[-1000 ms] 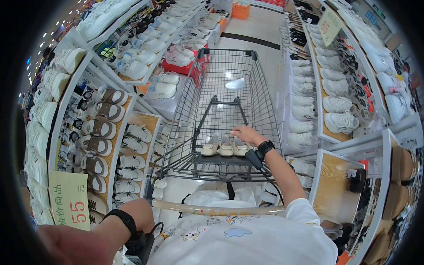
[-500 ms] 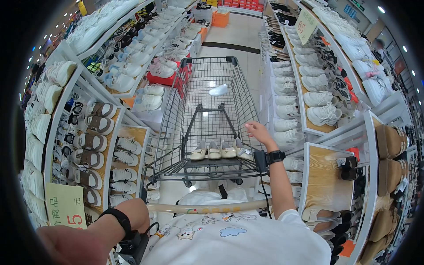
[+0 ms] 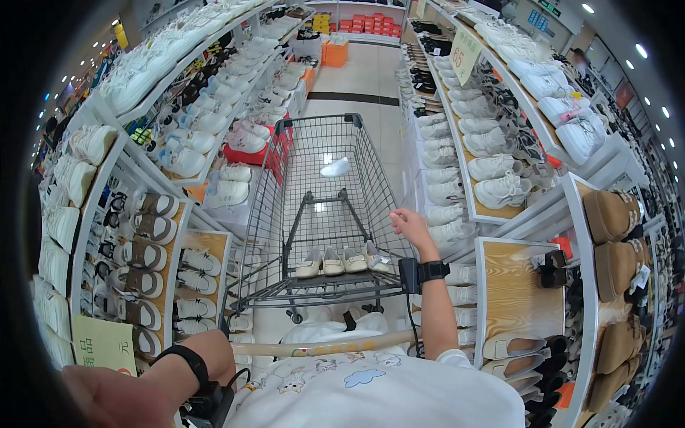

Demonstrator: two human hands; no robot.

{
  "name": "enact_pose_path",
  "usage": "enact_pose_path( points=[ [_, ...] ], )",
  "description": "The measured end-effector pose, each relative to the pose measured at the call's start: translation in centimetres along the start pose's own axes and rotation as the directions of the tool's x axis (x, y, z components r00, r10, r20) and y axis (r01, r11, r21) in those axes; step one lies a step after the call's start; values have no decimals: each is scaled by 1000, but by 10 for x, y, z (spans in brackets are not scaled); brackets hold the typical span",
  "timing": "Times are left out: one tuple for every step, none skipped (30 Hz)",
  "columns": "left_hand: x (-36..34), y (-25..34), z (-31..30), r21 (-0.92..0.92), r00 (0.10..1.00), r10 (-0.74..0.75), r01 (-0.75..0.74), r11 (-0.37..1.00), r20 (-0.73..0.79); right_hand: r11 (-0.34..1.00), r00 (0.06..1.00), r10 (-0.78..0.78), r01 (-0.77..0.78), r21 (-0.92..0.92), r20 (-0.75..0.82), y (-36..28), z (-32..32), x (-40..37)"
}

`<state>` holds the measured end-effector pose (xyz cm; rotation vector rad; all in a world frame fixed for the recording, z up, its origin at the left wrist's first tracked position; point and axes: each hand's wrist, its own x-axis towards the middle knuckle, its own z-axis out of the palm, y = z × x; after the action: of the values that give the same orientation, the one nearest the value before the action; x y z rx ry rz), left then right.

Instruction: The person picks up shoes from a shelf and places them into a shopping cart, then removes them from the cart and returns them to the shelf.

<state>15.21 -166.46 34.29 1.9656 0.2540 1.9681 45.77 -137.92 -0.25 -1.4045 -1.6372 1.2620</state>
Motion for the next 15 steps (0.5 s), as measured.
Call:
enact_pose_path(
  points=[
    [0,0,1,-4,1000,-5,5,1000,-3,999,999,-49,49,-6,-1,4,2,2],
    [1,1,2,-11,1000,-7,7,1000,-2,999,998,-54,54,-8,-9,8,3,4],
    [2,1,2,-15,1000,-15,15,1000,-5,998,999,-46,46,-43,-8,9,4,6],
    [2,1,3,-18,1000,-16,15,1000,-7,996,999,-36,36,-77,-8,11,4,5],
    [3,3,3,-19,1000,-19,19,1000,-15,996,999,-42,40,-76,-18,12,5,5],
    [5,5,5,-14,999,-16,15,1000,-30,992,999,-40,39,-123,-5,9,6,5],
    [6,6,7,-13,998,-16,15,1000,-55,984,999,-39,40,-171,10,6,8,7],
    [8,8,10,-16,997,-37,35,999,-73,984,999,-47,47,-169,2,3,9,7],
    [9,11,10,-32,991,-103,101,994,-85,983,999,-40,39,-179,-4,2,9,5],
    [13,12,1,-221,965,-258,260,940,36,981,1000,-30,28,-192,-7,2,10,3],
    [10,8,0,-164,984,-179,181,970,27,980,1000,-30,28,-195,-9,2,13,0],
    [8,4,3,-145,994,-107,107,984,7,976,999,-51,49,-214,-5,3,14,1],
    [6,3,5,-140,998,-66,64,988,-6,970,997,-75,73,-233,-1,2,14,3],
    [4,2,5,-142,999,-41,39,989,-16,968,997,-81,78,-238,-3,2,13,4],
    [2,2,6,-147,999,-24,20,989,-23,965,998,-61,59,-255,0,-2,13,1]
  ],
)
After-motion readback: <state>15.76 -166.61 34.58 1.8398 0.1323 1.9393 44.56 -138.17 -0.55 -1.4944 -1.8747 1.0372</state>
